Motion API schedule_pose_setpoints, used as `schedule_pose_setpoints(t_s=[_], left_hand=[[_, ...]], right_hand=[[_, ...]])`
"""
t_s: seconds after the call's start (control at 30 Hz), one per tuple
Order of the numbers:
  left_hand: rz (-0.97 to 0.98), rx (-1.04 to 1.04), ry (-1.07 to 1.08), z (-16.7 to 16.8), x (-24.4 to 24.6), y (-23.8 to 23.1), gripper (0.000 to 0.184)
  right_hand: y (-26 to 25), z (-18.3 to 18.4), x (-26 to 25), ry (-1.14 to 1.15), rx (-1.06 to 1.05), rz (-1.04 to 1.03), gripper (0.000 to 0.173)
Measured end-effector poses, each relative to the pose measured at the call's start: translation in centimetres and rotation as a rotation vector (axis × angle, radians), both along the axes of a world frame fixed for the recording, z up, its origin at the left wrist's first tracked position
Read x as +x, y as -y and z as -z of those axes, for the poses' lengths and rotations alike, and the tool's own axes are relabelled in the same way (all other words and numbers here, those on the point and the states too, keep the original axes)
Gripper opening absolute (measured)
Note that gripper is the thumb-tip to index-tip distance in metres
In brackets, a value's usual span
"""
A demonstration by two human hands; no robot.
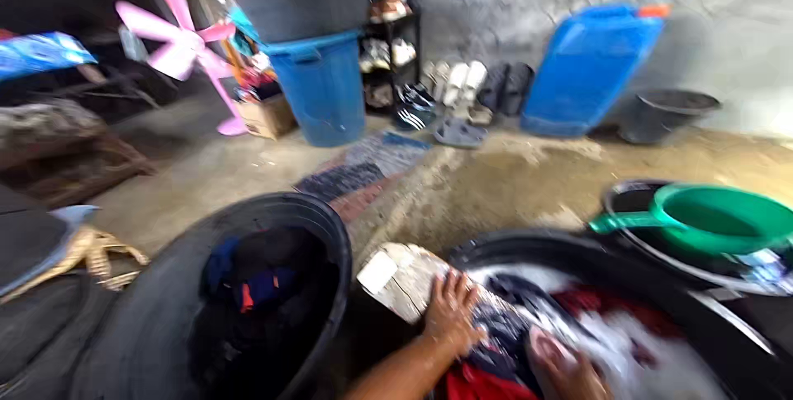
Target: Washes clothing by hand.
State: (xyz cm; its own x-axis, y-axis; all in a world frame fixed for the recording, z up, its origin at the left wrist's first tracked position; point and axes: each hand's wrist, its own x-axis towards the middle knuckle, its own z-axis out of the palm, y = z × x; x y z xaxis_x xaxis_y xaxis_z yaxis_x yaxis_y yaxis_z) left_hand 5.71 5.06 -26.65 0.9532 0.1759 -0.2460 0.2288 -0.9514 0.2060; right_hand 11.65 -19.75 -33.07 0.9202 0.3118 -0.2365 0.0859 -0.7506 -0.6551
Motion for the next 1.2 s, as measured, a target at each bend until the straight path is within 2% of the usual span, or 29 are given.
schedule_pose_setpoints(t_s=[0.1,0.17,0.2,0.3,0.37,0.47,0.53,0.6,0.67,0.73,0.8,0.87,0.97,1.03,1.13,1.2], left_hand=[[0.027,-0.017,-0.081,-1.6,-0.1,0.2,0.078],[0.051,0.016,-0.043,-1.4,-0.6,0.2,0.073],[0.058,0.036,-0.022,-1.3,-0.7,0.2,0.072],[0.092,0.135,-0.082,-1.3,-0.4,0.2,0.071],[0.103,0.159,-0.102,-1.1,-0.6,0.4,0.071],[0.109,0.170,-0.080,-0.9,-0.5,0.3,0.072],[0.115,0.177,-0.084,-0.9,-0.4,0.2,0.073],[0.120,0.183,-0.038,-0.5,-0.7,0.1,0.073],[0.143,0.203,0.056,-0.1,-1.2,-0.3,0.071],[0.149,0.228,0.121,0.0,-1.1,-0.5,0.067],[0.143,0.253,0.021,-0.6,-1.1,-0.4,0.073],[0.144,0.258,-0.009,-0.6,-1.4,-0.5,0.077],[0.136,0.262,-0.005,-0.3,-1.0,-0.1,0.078],[0.129,0.269,-0.033,-0.3,-1.0,-0.1,0.079],[0.152,0.218,-0.045,-0.8,-1.3,-1.4,0.098],[0.182,0.072,0.037,-1.2,-1.4,-2.9,0.106]], right_hand=[[-6.6,-7.7,-1.0,-0.163,0.199,0.110,0.074],[-10.1,-8.3,-1.8,-0.104,0.260,0.074,0.068],[-10.7,-7.4,-1.7,-0.042,0.205,-0.002,0.067],[-6.4,-4.2,0.1,-0.009,-0.133,-0.212,0.060],[-0.5,-2.8,1.8,-0.114,-0.306,-0.161,0.059],[6.3,-2.6,4.0,-0.199,-0.403,0.039,0.058],[5.3,-4.0,3.6,-0.182,-0.298,0.076,0.057],[-0.9,-7.0,1.9,-0.087,-0.040,0.005,0.052],[-8.1,-8.6,0.3,-0.086,0.214,-0.058,0.053],[-11.6,-8.5,0.8,-0.147,0.200,-0.116,0.056],[-9.4,-6.5,1.2,-0.132,0.079,-0.140,0.056],[-3.5,-3.6,1.6,-0.108,-0.057,-0.102,0.053],[3.2,-1.6,4.0,-0.235,-0.262,-0.048,0.061],[2.2,-3.3,4.6,-0.264,-0.263,-0.118,0.059],[-5.1,-6.9,2.5,-0.109,0.072,-0.285,0.051],[-9.0,-7.9,0.9,-0.070,0.241,-0.455,0.053]])
